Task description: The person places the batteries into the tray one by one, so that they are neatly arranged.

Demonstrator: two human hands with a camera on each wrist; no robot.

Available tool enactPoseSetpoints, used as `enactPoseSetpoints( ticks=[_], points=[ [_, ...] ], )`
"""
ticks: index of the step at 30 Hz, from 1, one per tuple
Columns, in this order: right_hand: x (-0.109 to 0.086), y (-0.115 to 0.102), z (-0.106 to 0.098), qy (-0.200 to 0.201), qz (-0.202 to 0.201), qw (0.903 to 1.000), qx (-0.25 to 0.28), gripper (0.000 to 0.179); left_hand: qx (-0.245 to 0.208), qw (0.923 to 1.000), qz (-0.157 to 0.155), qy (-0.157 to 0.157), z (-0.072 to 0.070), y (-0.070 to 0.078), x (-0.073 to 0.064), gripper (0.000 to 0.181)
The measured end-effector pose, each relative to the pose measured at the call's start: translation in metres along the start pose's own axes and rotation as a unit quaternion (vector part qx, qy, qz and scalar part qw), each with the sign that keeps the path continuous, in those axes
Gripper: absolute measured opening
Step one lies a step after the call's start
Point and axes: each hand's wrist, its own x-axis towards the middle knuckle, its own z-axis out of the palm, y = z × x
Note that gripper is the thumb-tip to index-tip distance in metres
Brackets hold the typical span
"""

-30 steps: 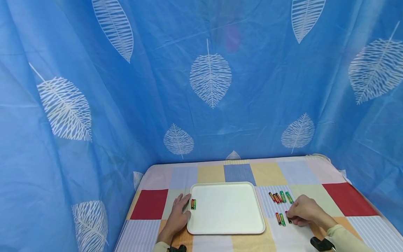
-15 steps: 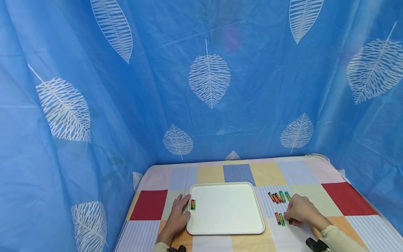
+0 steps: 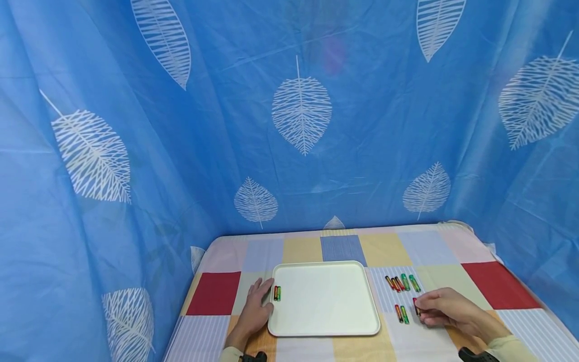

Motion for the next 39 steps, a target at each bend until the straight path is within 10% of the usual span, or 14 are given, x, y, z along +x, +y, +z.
enactPoseSetpoints(
  ticks=[11,28,39],
  points=[
    [0.001,-0.018,0.005,-0.047,-0.011,0.9939,0.099,0.028,0.006,1.0000,0.000,0.001,0.000,-0.001,0.000,0.072],
    [0.049,-0.048,0.072,-0.026,-0.021,0.9981,0.052,0.038,0.000,1.0000,-0.009,0.000,-0.001,0.002,0.000,0.071],
    [0.076,-0.059,0.119,-0.079,-0.055,0.9943,0.047,0.039,-0.002,1.0000,-0.005,0.004,0.001,-0.001,0.000,0.072]
  ],
)
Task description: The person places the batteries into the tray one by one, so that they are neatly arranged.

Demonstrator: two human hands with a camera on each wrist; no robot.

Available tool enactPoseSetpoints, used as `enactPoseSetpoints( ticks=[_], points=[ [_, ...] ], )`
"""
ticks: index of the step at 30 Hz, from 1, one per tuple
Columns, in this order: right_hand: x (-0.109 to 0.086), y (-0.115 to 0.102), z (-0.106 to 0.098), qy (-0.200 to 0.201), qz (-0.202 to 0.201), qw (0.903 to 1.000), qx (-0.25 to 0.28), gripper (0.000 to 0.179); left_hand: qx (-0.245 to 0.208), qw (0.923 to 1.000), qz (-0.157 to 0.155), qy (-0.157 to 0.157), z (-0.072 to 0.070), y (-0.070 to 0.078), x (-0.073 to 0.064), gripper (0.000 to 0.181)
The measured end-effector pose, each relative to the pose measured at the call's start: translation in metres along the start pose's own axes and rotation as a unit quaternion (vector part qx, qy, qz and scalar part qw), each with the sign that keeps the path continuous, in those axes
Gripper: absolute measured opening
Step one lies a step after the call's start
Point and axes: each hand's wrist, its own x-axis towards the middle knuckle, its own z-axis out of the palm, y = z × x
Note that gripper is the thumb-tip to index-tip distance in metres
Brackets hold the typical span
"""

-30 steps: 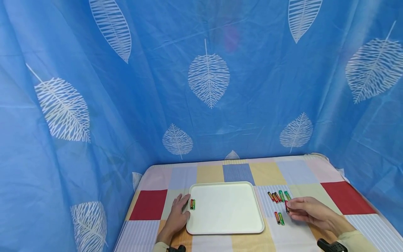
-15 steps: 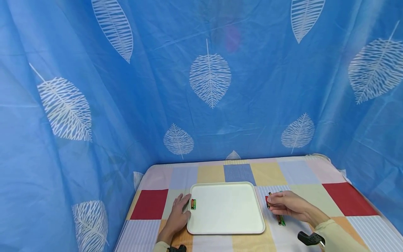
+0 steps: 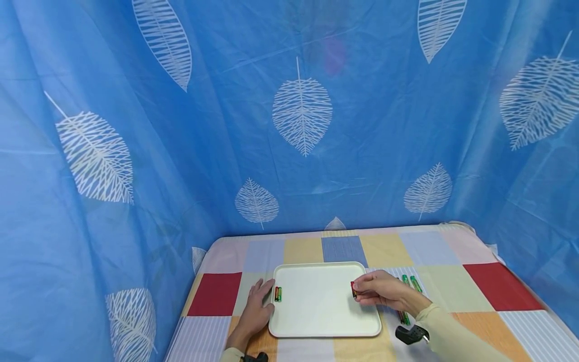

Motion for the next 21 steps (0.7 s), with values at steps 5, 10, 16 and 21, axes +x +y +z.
enactPoseSetpoints(
  ticks=[5,10,16,21],
  points=[
    [0.018,0.003,0.019,-0.011,0.001,0.9999,-0.010,0.033,-0.004,1.0000,0.008,0.000,0.001,0.000,0.000,0.073],
    [0.038,0.005,0.038,-0.012,-0.004,0.9998,-0.017,0.017,0.000,1.0000,0.006,-0.002,0.001,0.001,0.000,0.072],
    [0.060,0.005,0.063,-0.017,-0.014,0.9994,-0.027,0.015,-0.001,1.0000,0.009,-0.001,0.000,0.001,0.000,0.071],
    [0.077,0.009,0.084,-0.017,-0.011,0.9990,-0.040,0.017,0.001,0.9999,0.013,0.004,0.000,-0.001,0.001,0.071]
  ],
)
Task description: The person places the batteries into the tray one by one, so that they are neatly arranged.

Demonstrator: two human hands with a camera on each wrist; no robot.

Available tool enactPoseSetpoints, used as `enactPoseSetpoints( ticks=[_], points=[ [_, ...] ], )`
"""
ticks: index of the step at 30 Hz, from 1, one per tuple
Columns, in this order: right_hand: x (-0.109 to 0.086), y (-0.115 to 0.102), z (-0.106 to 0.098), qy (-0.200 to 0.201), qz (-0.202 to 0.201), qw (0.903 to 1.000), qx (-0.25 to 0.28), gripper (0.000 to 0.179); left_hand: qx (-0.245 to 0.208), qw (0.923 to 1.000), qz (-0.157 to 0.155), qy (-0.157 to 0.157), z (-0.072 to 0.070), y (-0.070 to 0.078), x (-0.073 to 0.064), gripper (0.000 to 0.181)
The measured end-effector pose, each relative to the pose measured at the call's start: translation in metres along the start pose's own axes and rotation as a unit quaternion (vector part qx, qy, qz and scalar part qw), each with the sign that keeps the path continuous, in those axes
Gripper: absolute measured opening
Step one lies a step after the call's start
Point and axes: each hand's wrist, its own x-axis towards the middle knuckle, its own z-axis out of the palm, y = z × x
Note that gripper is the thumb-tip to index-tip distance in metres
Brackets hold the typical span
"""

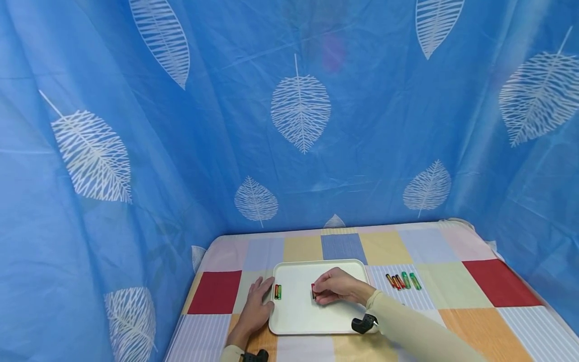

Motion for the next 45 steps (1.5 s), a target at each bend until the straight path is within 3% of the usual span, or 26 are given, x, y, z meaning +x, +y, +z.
enactPoseSetpoints(
  ticks=[14,22,35,45],
  points=[
    [0.031,-0.005,0.045,0.006,-0.003,1.0000,-0.007,0.008,0.006,0.9999,0.004,0.012,-0.001,0.002,-0.001,0.069],
    [0.043,-0.009,0.063,0.038,-0.005,0.9991,-0.021,0.007,0.000,0.9999,0.013,0.004,0.002,0.003,-0.001,0.068],
    [0.051,-0.010,0.079,0.082,-0.013,0.9954,-0.049,0.004,0.009,0.9999,0.006,0.003,0.002,0.001,-0.002,0.068],
    [0.052,-0.008,0.076,0.061,-0.003,0.9980,-0.016,0.009,0.005,1.0000,0.001,0.004,0.000,0.001,-0.002,0.069]
  ],
)
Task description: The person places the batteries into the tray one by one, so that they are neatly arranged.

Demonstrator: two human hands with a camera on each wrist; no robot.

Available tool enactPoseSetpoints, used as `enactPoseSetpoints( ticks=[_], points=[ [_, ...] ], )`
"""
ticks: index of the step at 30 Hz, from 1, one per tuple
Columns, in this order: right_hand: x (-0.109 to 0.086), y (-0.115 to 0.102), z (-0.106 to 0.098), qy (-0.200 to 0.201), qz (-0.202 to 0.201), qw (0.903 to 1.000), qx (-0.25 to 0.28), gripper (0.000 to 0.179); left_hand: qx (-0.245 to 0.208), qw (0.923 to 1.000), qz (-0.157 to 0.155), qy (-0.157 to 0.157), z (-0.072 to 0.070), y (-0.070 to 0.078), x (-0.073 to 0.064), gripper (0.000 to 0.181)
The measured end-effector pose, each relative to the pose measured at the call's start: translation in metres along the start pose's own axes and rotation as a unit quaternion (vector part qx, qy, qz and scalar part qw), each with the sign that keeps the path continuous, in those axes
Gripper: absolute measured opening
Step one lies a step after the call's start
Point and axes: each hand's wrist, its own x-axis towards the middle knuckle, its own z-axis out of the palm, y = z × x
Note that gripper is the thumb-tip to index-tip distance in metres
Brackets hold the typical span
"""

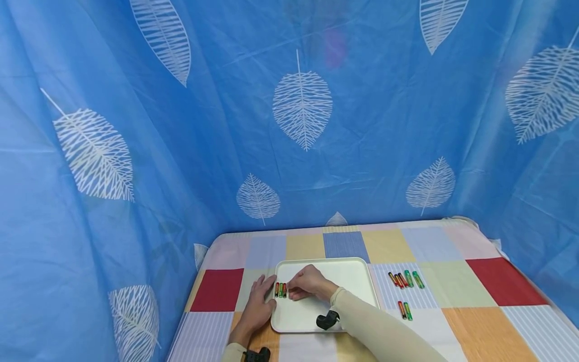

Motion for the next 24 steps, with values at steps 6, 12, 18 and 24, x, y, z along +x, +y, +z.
enactPoseSetpoints(
  ticks=[6,12,18,24],
  points=[
    [0.001,0.001,-0.002,-0.006,0.004,0.9999,0.011,0.010,-0.004,1.0000,-0.005,-0.001,0.000,0.002,-0.001,0.069],
    [0.002,0.001,-0.005,-0.017,0.004,0.9997,0.015,0.012,0.002,1.0000,-0.006,0.002,-0.001,0.003,0.000,0.069],
    [0.001,0.000,-0.015,-0.062,0.008,0.9977,0.024,0.017,0.007,1.0000,0.001,0.003,-0.001,0.001,0.002,0.069],
    [-0.007,0.001,-0.032,-0.087,0.012,0.9959,0.021,0.021,0.000,1.0000,-0.001,0.003,0.001,-0.001,0.003,0.069]
  ],
)
